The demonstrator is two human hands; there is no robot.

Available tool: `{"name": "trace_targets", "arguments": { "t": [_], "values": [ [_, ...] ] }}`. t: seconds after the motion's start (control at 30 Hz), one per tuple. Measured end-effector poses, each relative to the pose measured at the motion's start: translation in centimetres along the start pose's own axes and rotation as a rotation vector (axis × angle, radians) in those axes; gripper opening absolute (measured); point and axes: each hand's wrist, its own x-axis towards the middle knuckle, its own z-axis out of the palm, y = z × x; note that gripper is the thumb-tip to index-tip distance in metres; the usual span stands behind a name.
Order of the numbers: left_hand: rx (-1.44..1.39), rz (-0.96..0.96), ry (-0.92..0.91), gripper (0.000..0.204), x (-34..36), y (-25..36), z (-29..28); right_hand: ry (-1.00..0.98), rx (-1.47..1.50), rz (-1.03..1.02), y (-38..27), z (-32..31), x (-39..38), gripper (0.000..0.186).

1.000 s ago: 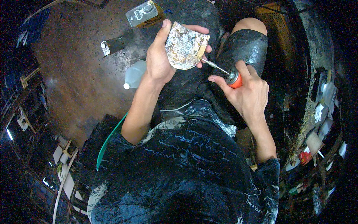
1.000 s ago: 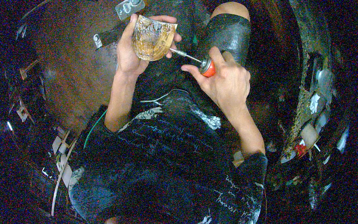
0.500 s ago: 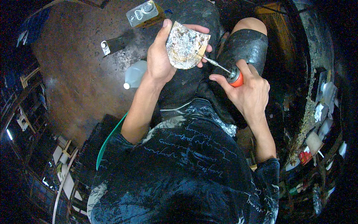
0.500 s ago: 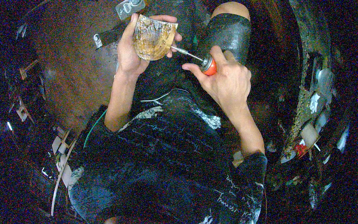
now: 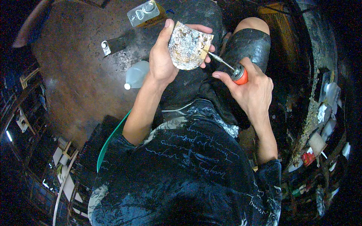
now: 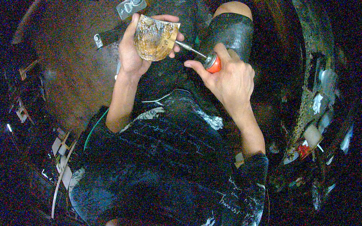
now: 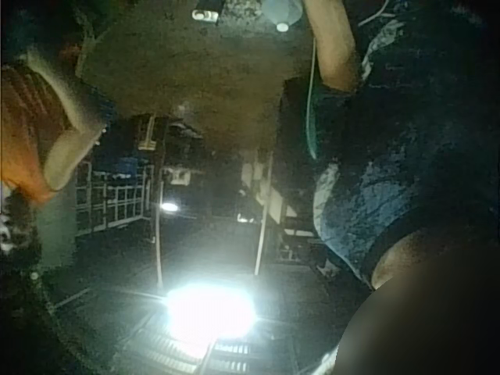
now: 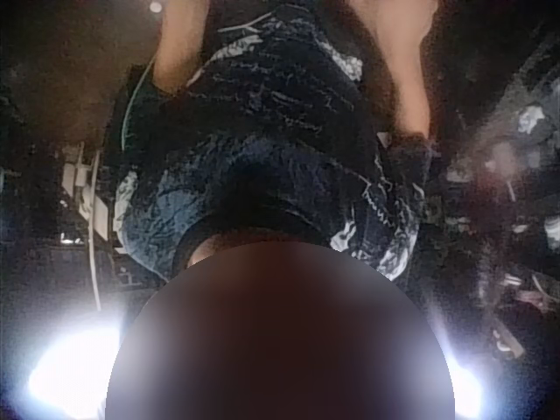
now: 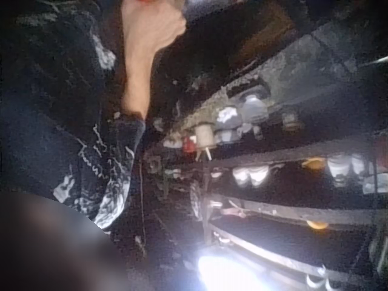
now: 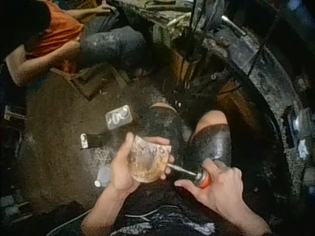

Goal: The person holds a small wooden piece and uses a rotary tool to carve its surface. They rotate the piece to access different areas and continue carving while seated.

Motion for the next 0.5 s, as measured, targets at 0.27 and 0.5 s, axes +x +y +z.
{"name": "trace_targets", "arguments": {
  "t": [0.27, 0.5],
  "values": [
    [-0.009, 0.038, 0.056, 0.093, 0.03, -0.34, 0.38, -0.031, -0.042, -0.010, -0.54, -0.52, -0.11, 0.069],
    [0.013, 0.066, 0.061, 0.094, -0.01, -0.43, 0.47, -0.005, -0.025, -0.029, -0.37, -0.16, -0.34, 0.073]
  ]
}}
